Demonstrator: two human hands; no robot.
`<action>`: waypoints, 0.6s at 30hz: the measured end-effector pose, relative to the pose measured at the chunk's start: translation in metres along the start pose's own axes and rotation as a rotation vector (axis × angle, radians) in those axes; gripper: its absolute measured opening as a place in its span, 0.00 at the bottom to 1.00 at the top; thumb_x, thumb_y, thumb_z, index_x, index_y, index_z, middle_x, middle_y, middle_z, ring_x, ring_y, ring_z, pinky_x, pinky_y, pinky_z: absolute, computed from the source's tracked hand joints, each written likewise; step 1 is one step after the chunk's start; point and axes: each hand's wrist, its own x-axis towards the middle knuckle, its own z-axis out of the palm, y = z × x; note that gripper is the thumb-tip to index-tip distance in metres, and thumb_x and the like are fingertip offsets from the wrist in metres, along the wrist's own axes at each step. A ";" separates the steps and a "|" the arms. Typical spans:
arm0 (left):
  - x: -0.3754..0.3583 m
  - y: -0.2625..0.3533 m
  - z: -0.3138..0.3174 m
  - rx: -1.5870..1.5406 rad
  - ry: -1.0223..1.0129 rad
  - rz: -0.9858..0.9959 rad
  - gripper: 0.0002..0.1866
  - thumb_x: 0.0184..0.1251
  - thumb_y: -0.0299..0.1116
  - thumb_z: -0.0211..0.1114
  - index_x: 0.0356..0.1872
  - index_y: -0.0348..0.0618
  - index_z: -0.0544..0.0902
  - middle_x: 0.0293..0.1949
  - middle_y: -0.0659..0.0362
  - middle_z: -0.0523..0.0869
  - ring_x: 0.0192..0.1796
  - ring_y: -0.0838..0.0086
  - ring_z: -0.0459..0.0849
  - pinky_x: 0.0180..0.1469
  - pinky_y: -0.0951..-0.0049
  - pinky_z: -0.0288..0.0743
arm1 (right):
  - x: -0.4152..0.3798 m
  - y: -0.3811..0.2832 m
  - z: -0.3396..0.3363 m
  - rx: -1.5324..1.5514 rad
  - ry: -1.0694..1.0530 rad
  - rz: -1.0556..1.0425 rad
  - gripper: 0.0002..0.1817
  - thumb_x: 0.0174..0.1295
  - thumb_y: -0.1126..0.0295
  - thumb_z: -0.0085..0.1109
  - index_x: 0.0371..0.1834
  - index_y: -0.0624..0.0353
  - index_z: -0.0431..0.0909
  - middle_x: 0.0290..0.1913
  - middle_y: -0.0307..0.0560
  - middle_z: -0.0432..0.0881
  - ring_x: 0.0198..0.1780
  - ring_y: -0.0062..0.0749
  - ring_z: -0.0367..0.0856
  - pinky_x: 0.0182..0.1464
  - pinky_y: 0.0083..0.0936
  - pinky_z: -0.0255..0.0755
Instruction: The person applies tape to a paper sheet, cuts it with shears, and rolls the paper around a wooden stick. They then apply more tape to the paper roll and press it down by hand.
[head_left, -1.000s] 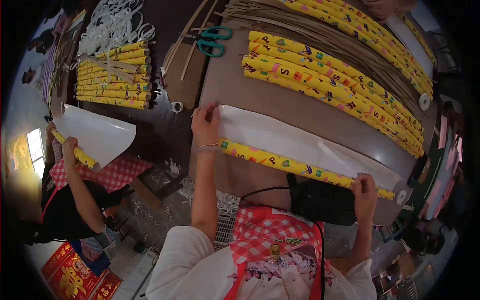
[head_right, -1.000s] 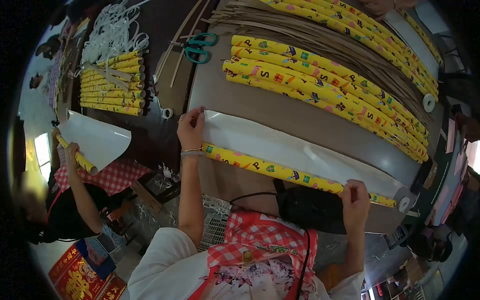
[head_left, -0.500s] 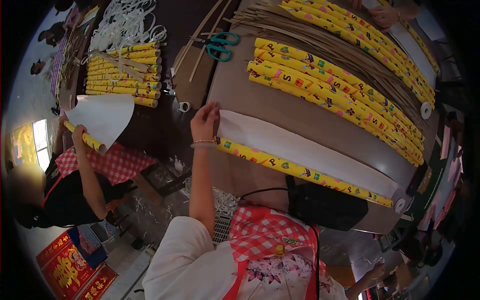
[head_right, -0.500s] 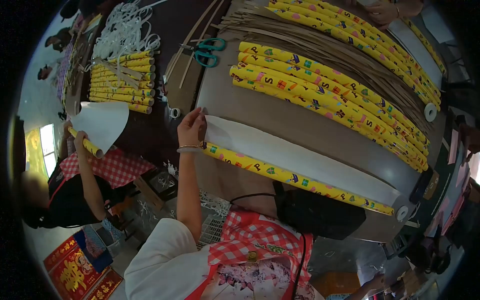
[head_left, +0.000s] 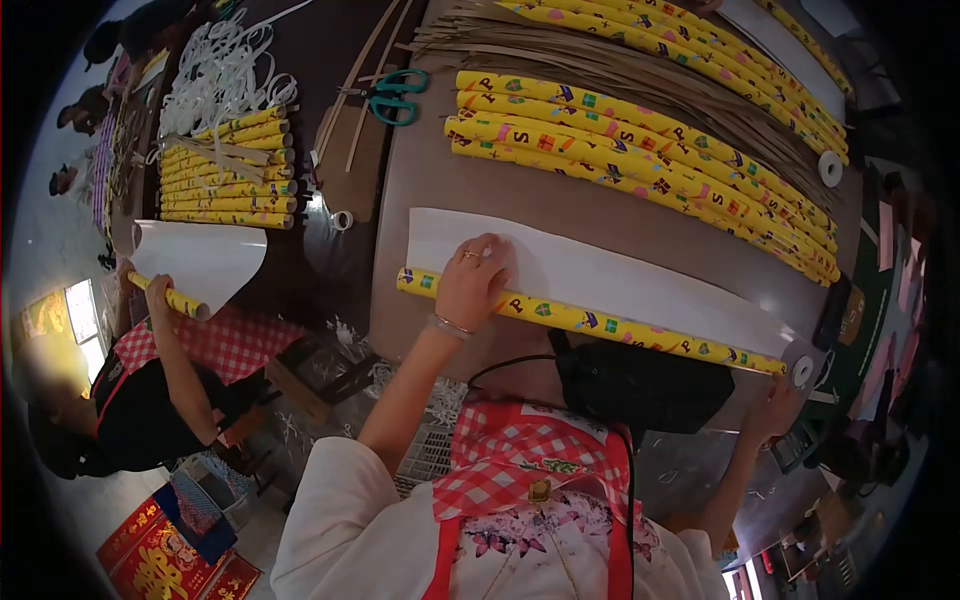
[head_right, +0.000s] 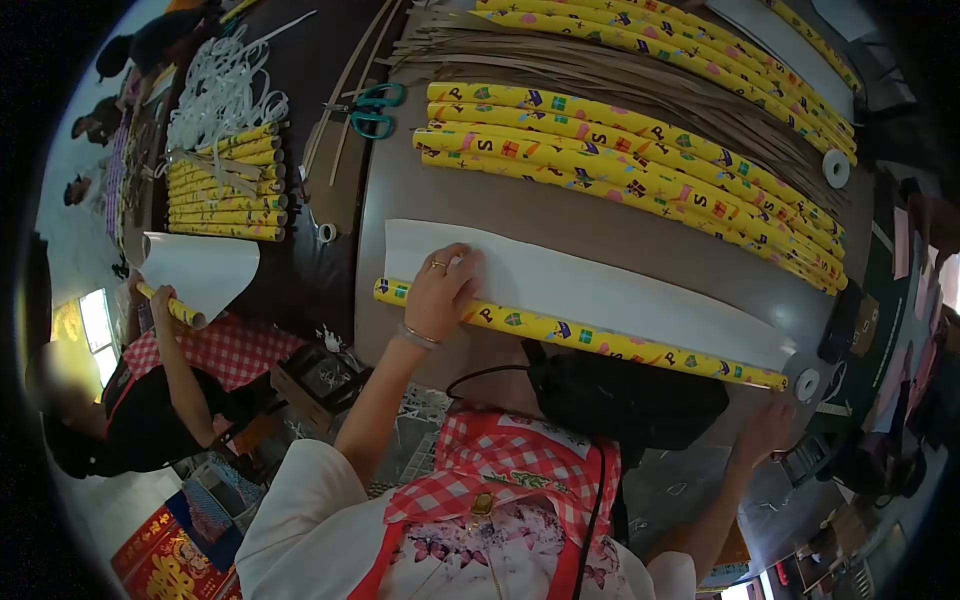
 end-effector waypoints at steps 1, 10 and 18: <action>0.003 0.002 -0.001 0.044 -0.038 -0.018 0.20 0.56 0.29 0.65 0.52 0.45 0.79 0.48 0.55 0.78 0.48 0.58 0.77 0.48 0.60 0.74 | 0.003 -0.005 0.007 0.083 0.002 -0.077 0.14 0.64 0.68 0.52 0.52 0.57 0.76 0.53 0.51 0.72 0.53 0.46 0.74 0.52 0.43 0.67; 0.002 0.008 0.004 0.206 -0.111 -0.082 0.23 0.57 0.33 0.65 0.56 0.48 0.77 0.51 0.56 0.74 0.50 0.57 0.76 0.47 0.59 0.75 | 0.020 -0.035 0.019 0.176 0.123 -0.170 0.14 0.66 0.66 0.50 0.52 0.55 0.76 0.58 0.46 0.76 0.59 0.45 0.74 0.55 0.38 0.68; -0.002 0.014 0.006 0.199 -0.092 -0.164 0.23 0.57 0.32 0.65 0.57 0.48 0.77 0.51 0.55 0.73 0.50 0.57 0.75 0.46 0.60 0.76 | 0.026 -0.023 0.033 -0.098 0.015 -0.197 0.16 0.70 0.62 0.43 0.55 0.54 0.74 0.61 0.42 0.75 0.61 0.43 0.72 0.61 0.40 0.63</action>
